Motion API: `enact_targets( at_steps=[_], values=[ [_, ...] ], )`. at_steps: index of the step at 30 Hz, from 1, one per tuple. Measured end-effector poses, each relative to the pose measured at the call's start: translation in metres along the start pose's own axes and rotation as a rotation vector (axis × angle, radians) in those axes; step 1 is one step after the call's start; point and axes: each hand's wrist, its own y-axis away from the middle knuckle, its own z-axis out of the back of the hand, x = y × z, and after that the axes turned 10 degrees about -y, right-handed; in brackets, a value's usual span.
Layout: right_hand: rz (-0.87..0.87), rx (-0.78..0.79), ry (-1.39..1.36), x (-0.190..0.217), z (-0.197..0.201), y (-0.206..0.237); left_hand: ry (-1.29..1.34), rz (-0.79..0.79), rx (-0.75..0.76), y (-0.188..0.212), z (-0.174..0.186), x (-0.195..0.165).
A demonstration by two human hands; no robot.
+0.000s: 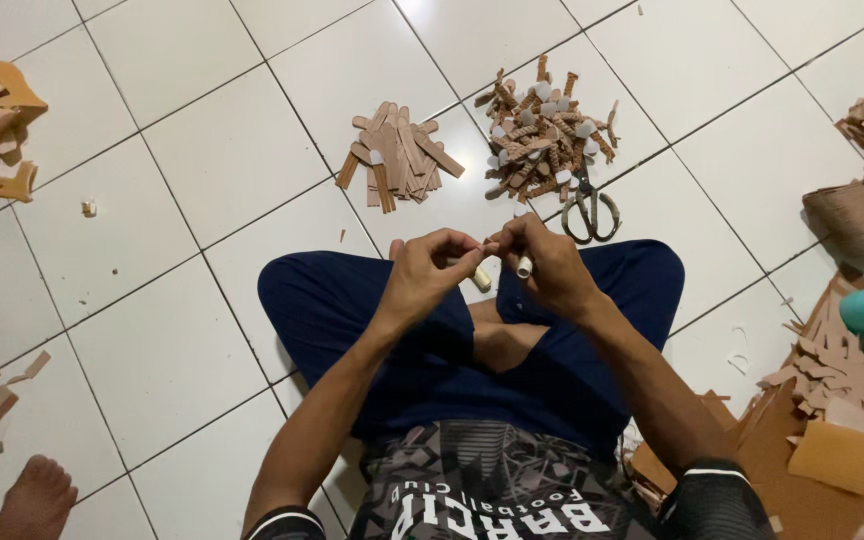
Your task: The person sits on the floor and repeatedly wraps a thin strip of material around a cylindrical core to form a spiral shape. They pick up new strips from a pile, wrap them around the core, and place the finished spirals into a growing pile.
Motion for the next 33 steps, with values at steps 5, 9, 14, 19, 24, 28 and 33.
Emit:
enact_targets(
  at_steps=[5, 9, 14, 19, 24, 28, 33],
  values=[
    [-0.038, 0.024, -0.048, -0.012, 0.004, -0.009, -0.069, -0.037, -0.096, -0.014, -0.020, 0.014],
    [-0.109, -0.024, -0.107, -0.023, 0.017, -0.023, 0.199, -0.080, -0.084, -0.033, -0.031, 0.021],
    [-0.264, -0.159, -0.701, -0.029, 0.031, -0.034, 0.408, -0.155, 0.020, -0.049, -0.036, 0.025],
    [-0.467, -0.198, -0.952, -0.035, 0.049, -0.042, 0.335, -0.103, 0.296, -0.058, -0.055, 0.029],
    [-0.319, -0.092, -0.223, -0.035, 0.055, -0.039, 0.342, -0.028, -0.033, -0.062, -0.036, 0.037],
    [-0.147, 0.188, 0.019, -0.032, 0.033, -0.021, -0.070, -0.127, -0.163, -0.061, -0.021, 0.035],
    [0.105, 0.175, 0.113, -0.054, 0.071, -0.046, -0.281, -0.306, -0.016, -0.071, -0.052, 0.020]
  ],
)
